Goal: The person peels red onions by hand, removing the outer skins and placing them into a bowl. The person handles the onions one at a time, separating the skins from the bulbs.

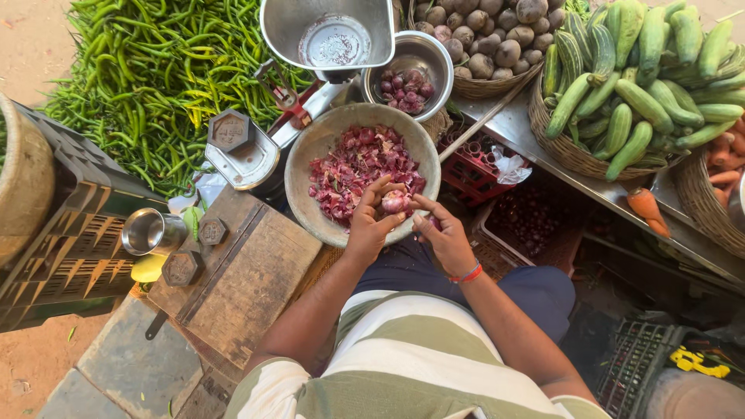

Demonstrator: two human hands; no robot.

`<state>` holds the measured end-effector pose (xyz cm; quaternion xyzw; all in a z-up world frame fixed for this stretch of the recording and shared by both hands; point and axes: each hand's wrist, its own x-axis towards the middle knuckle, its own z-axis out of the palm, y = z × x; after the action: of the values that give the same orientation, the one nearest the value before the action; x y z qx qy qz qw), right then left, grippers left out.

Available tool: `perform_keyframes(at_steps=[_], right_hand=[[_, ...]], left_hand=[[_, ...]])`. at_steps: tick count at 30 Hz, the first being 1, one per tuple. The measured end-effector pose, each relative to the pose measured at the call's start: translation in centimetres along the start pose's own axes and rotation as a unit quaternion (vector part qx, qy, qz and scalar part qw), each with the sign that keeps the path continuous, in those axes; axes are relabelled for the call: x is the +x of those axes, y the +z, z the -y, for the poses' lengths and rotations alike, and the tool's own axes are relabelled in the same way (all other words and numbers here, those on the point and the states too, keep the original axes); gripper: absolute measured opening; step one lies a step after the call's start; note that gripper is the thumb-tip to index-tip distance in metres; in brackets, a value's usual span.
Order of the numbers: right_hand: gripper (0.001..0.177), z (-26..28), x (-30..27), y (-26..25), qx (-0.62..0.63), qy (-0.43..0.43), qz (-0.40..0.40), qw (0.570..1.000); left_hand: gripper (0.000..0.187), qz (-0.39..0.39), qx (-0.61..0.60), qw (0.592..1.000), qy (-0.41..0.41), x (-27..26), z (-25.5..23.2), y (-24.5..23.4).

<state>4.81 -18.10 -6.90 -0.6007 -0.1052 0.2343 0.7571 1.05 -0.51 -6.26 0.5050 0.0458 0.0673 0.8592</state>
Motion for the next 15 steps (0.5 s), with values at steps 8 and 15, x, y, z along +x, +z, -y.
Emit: perform_keyframes(at_steps=[8, 15], right_hand=[[0.049, -0.9, 1.0, 0.5, 0.003, -0.002, 0.031, 1.0], [0.053, -0.3, 0.5, 0.6, 0.11, -0.002, 0.053, 0.992]], left_hand=[[0.052, 0.1, -0.002, 0.994, -0.038, -0.7, 0.0, -0.8], [0.066, 0.13, 0.157, 0.978, 0.05, -1.0, -0.9, -0.3]])
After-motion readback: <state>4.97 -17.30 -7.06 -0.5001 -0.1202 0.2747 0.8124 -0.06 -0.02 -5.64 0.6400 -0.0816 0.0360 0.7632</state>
